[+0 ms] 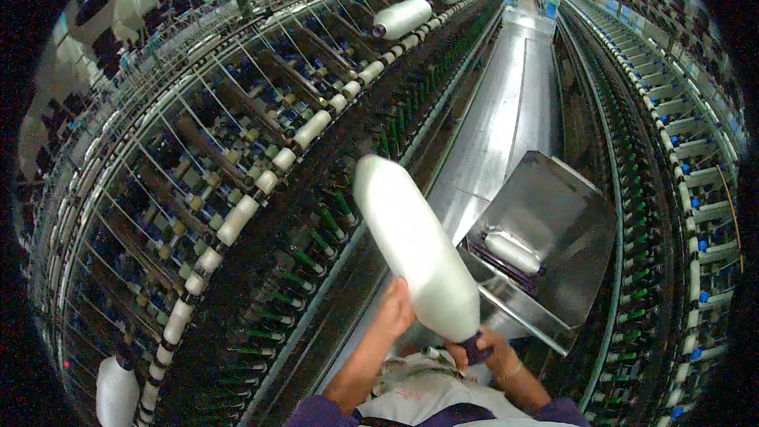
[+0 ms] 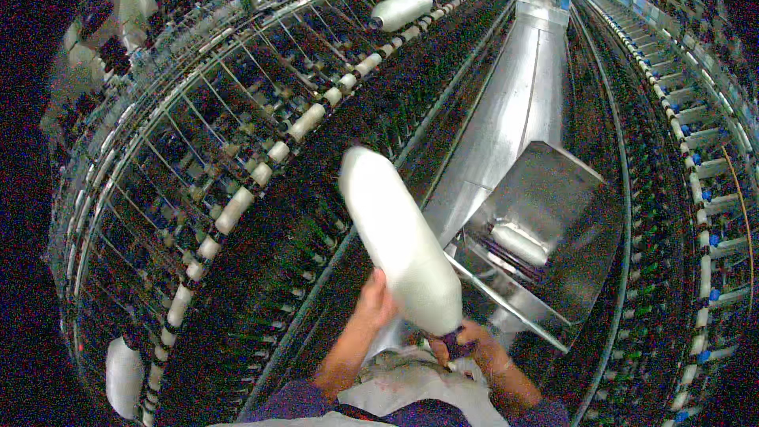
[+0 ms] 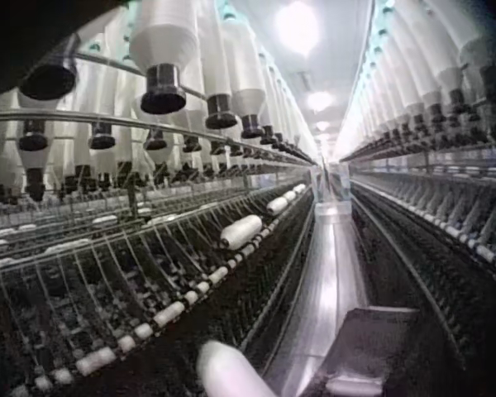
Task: The person removes full white thread spools from a textile machine and replaces them with empty purple spools. They then thread the yarn through guides and secure it to the machine.
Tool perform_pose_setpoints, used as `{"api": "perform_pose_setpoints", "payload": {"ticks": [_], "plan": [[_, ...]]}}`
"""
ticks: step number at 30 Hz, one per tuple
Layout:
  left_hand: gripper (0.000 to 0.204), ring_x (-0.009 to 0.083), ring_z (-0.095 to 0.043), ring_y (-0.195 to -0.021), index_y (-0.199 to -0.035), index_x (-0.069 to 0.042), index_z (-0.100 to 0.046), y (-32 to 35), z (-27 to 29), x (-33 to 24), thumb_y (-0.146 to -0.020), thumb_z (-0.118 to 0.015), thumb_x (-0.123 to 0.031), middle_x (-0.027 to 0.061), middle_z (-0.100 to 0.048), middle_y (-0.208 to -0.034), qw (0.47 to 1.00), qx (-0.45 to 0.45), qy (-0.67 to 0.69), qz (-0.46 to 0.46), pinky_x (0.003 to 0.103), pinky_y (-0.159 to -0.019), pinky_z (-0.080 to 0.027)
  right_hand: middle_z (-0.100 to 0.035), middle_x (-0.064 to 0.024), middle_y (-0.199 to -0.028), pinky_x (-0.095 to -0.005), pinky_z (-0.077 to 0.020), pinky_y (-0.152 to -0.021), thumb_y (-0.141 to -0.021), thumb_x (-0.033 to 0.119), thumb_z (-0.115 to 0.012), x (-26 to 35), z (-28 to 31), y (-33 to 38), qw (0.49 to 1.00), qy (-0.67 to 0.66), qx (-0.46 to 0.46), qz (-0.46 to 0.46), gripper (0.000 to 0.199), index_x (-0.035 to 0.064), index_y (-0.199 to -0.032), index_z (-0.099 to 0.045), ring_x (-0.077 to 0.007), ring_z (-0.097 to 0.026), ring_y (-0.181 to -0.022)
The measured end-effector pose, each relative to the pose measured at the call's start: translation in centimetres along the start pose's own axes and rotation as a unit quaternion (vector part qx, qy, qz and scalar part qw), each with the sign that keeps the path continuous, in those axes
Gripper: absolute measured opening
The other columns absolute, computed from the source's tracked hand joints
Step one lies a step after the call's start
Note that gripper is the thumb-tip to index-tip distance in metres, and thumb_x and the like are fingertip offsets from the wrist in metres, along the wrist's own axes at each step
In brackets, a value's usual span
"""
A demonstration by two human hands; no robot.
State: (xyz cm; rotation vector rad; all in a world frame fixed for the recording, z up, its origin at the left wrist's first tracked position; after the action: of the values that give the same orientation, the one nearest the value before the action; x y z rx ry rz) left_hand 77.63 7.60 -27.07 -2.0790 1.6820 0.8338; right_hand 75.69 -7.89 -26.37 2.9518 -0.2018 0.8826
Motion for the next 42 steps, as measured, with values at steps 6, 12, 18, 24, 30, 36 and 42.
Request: {"api": "perform_pose_setpoints", "payload": {"ticks": [6, 12, 18, 24, 30, 36, 42], "plan": [[0.103, 0.0302, -0.035, -0.14, -0.155, -0.004, -0.01, -1.0, -5.5, -12.1, -0.083, -0.078, -0.034, 0.0163, -0.029, -0.154, 0.938, 0.006, -0.279, -0.205, 0.044, -0.116, -0.026, -0.065, -0.0102, -0.081, -0.0276, -0.048, -0.061, -0.07, 0.029, -0.077, 7.3, 0.4, -7.4, 0.952, 0.295, -0.005, -0.077, 0.05, -0.0016, -0.106, -0.061, -0.0183, -0.063, -0.072], [0.062, 0.0346, -0.062, -0.115, -0.138, 0.002, -0.046, 2.5, -2.3, -16.9, -0.093, -0.065, -0.037, 0.0192, -0.053, -0.137, 0.922, -0.1, -0.186, -0.325, 0.042, -0.091, -0.055, -0.059, -0.0064, -0.077, -0.0336, -0.0491, -0.058, -0.066, 0.029, -0.075, 8.8, -2.5, -10.5, 0.988, -0.048, 0.112, -0.094, 0.067, -0.0057, -0.119, -0.055, -0.0194, -0.058, -0.063], [0.091, 0.0292, -0.056, -0.121, -0.138, 0.0, -0.047, -0.7, 0.2, -1.9, -0.087, -0.041, -0.076, 0.0165, -0.061, -0.125, 0.994, -0.062, -0.064, 0.065, 0.044, -0.11, -0.038, -0.061, -0.0061, -0.071, -0.0341, -0.0441, -0.044, -0.077, 0.037, -0.078, 10.1, -8.2, -11.4, 0.802, -0.373, 0.43, -0.181, 0.058, -0.0045, -0.111, -0.057, -0.0183, -0.056, -0.045], [0.147, 0.0263, -0.031, -0.143, -0.153, 0.0, -0.02, -5.3, -9.0, -5.4, -0.047, -0.046, -0.099, 0.0157, -0.029, -0.157, 0.987, 0.139, 0.053, -0.062, 0.046, -0.115, -0.03, -0.066, -0.0096, -0.076, -0.039, -0.0494, -0.047, -0.079, 0.03, -0.08, 11.7, -12.7, -9.5, 0.665, -0.377, 0.584, -0.273, 0.044, -0.0036, -0.1, -0.06, -0.0238, -0.063, -0.05], [0.149, 0.0274, -0.029, -0.144, -0.156, -0.01, -0.012, -5.6, -13.6, -12.8, -0.044, -0.057, -0.096, 0.0128, -0.024, -0.159, 0.971, 0.129, 0.023, -0.2, 0.051, -0.117, -0.025, -0.062, -0.0118, -0.065, -0.0373, -0.0516, -0.044, -0.081, 0.02, -0.076, 13.0, -14.0, -9.6, 0.721, -0.311, 0.556, -0.274, 0.052, -0.0068, -0.115, -0.047, -0.0258, -0.064, -0.05], [0.079, 0.0312, -0.042, -0.135, -0.146, -0.013, -0.04, -1.0, -9.2, -14.6, -0.084, -0.069, -0.053, 0.0157, -0.048, -0.144, 0.909, 0.025, 0.064, -0.41, 0.048, -0.113, -0.034, -0.062, -0.0139, -0.07, -0.0377, -0.0502, -0.045, -0.081, 0.018, -0.076, 12.6, -12.7, -9.5, 0.73, -0.275, 0.552, -0.294, 0.063, -0.0061, -0.126, -0.039, -0.0277, -0.062, -0.052], [0.103, 0.0297, -0.038, -0.138, -0.15, -0.01, -0.034, -3.8, -8.7, -4.1, -0.074, -0.061, -0.074, 0.0129, -0.04, -0.151, 0.965, 0.15, 0.145, -0.161, 0.046, -0.114, -0.033, -0.064, -0.0102, -0.07, -0.0381, -0.0521, -0.048, -0.083, 0.015, -0.073, 12.3, -12.6, -8.8, 0.694, -0.274, 0.584, -0.321, 0.033, -0.004, -0.104, -0.056, -0.0253, -0.063, -0.052]]}}
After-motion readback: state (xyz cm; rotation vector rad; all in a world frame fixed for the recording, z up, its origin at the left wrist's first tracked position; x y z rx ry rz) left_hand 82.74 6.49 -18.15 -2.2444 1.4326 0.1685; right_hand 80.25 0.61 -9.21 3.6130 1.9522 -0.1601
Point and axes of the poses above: each hand's wrist, its own y-axis away from the middle knuckle, its own z-axis out of the back of the hand, x = y × z, the point moved 9 cm from there along -y, towards the middle knuckle
